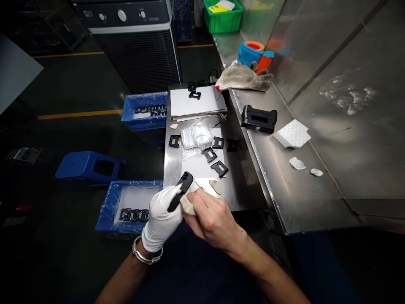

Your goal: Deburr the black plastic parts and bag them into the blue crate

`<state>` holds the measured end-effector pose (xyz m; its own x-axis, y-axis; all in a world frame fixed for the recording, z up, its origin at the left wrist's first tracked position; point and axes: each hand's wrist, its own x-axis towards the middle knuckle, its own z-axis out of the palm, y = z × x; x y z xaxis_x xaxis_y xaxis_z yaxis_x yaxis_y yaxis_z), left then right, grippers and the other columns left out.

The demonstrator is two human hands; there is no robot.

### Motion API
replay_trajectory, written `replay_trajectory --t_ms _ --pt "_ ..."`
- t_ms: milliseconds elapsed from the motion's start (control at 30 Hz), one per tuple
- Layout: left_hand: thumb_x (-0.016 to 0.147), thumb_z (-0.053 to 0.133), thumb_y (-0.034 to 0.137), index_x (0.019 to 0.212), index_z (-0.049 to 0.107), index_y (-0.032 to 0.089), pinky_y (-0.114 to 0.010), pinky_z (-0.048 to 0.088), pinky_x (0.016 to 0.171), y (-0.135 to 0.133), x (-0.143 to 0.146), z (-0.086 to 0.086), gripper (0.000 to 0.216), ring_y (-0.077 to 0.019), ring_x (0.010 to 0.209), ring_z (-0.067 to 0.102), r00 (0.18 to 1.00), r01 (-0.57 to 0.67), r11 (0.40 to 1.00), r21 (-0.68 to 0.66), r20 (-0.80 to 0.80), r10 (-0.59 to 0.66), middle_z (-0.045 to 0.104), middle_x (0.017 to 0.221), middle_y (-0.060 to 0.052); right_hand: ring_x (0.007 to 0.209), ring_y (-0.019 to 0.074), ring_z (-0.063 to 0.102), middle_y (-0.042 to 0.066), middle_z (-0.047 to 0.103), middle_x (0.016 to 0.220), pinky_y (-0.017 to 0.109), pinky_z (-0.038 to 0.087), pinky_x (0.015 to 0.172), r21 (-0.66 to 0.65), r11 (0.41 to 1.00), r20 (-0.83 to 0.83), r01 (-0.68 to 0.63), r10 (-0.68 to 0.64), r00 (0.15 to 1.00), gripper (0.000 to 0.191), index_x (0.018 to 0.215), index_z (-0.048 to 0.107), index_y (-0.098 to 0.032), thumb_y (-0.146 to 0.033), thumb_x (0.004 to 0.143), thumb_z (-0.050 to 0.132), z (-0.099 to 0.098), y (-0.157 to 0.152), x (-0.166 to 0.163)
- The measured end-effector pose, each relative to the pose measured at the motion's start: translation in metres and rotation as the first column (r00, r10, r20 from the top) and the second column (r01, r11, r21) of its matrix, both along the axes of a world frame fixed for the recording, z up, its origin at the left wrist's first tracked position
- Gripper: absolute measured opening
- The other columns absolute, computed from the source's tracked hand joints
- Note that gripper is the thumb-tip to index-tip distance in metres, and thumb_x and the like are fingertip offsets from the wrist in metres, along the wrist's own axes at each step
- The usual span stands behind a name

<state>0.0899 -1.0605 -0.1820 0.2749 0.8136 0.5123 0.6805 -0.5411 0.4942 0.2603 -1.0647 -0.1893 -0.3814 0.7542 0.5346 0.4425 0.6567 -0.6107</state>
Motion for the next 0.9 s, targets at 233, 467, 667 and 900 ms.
replay_trajectory --t_ms 233,467,667,900 --pt "0.087 0.060 0.005 0.103 0.066 0.015 -0.029 0.053 0.067 -0.001 -0.003 -0.001 0.019 -0.0169 0.072 0.064 0.999 0.011 1.000 -0.022 0.038 -0.010 0.068 0.080 -0.005 0.072 0.0179 0.059 0.005 0.061 0.083 0.029 0.047 0.063 0.006 1.000 0.035 0.005 -0.005 0.999 0.017 0.107 0.053 -0.018 -0.011 0.092 0.057 0.002 -0.001 -0.001" --pt "0.087 0.061 0.005 0.110 0.065 0.013 -0.031 0.055 0.069 -0.002 -0.007 -0.002 0.025 -0.0187 0.076 0.067 1.000 0.006 1.000 0.006 -0.018 -0.006 0.071 0.085 -0.007 0.069 0.0178 0.056 0.004 0.057 0.080 0.029 0.045 0.061 -0.002 1.000 0.059 0.002 -0.002 0.998 0.011 0.103 0.052 -0.018 -0.014 0.093 0.055 0.002 0.001 -0.003" --pt "0.089 0.058 0.008 0.107 0.067 0.016 -0.030 0.057 0.068 -0.003 -0.009 -0.002 0.022 -0.0179 0.073 0.067 1.000 -0.007 1.000 -0.013 -0.015 0.007 0.071 0.081 -0.006 0.069 0.0173 0.057 0.005 0.058 0.082 0.029 0.045 0.060 0.013 1.000 0.044 0.000 -0.001 0.999 0.010 0.103 0.053 -0.016 -0.014 0.094 0.055 0.006 0.004 -0.005" --pt "0.092 0.057 0.013 0.088 0.066 0.016 -0.028 0.055 0.069 -0.002 -0.011 0.006 0.010 -0.0151 0.069 0.064 0.990 -0.008 0.983 -0.183 0.135 0.033 0.067 0.075 -0.003 0.073 0.0181 0.059 0.005 0.060 0.083 0.030 0.047 0.065 -0.050 0.999 0.013 -0.010 0.010 1.000 0.013 0.100 0.054 -0.019 -0.010 0.091 0.056 0.007 0.005 -0.005"
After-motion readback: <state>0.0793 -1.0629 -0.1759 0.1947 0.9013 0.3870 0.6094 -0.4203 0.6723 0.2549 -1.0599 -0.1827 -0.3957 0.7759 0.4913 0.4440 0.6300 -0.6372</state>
